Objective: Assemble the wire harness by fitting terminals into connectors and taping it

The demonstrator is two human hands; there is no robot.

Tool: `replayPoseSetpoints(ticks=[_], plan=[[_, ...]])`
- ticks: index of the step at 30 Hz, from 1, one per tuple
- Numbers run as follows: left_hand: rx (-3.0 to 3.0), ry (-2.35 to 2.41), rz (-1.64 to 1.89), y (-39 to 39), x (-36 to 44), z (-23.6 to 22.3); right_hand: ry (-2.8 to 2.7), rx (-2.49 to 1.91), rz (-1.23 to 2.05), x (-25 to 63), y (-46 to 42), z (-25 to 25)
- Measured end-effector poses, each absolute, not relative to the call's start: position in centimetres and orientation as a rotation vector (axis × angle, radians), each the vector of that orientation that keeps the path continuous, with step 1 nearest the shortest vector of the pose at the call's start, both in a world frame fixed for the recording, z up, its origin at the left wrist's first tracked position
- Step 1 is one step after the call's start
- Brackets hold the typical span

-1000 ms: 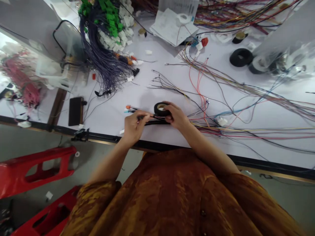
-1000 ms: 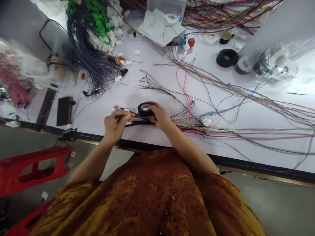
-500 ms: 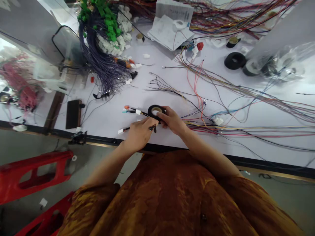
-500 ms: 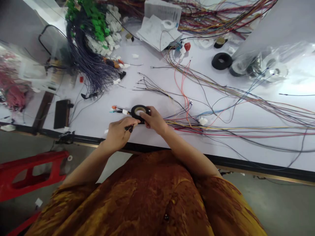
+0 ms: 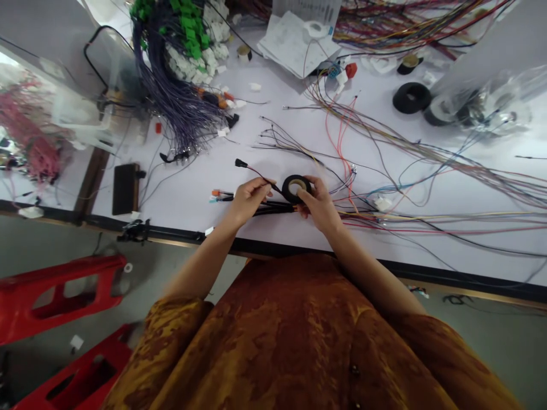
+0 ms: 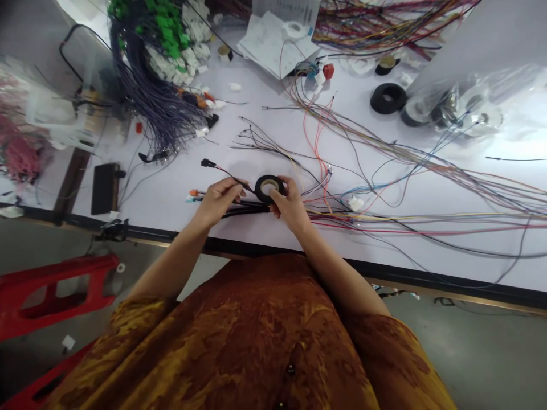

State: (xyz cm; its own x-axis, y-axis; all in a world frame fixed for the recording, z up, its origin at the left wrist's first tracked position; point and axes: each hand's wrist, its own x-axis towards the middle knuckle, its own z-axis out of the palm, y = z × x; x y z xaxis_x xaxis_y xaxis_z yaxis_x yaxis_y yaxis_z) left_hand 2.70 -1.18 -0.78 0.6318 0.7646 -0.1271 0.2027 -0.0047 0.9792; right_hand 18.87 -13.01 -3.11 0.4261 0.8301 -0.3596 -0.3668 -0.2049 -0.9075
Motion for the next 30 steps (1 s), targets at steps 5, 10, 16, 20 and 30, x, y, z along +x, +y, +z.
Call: replayPoseSetpoints(ticks=[5, 10, 16, 20, 30], plan=[[1.586, 0.908, 0.549, -0.4, 4.9, -0.6, -0.765, -1.542, 0.853, 16.8, -15.0, -3.3], [1.768, 0.888, 0.451, -1.2, 6.0, 1.9, -1.181, -1.457, 0.791, 14.4, -16.4, -3.5], [2.425, 0.400, 0.412, -4.4, 4.2, 2.6, -0.508, -1.288, 1.052, 17.4, -12.7, -3.2], [2.056, 0.661, 0.699, -3.9, 3.2, -0.4, -0.429, -1.343, 1.129, 18.8, -11.9, -3.7], [1.782, 0.881, 0.440, 0.3, 6.8, -0.2, -0.847, -1.531, 0.975, 15.0, -16.2, -3.9]])
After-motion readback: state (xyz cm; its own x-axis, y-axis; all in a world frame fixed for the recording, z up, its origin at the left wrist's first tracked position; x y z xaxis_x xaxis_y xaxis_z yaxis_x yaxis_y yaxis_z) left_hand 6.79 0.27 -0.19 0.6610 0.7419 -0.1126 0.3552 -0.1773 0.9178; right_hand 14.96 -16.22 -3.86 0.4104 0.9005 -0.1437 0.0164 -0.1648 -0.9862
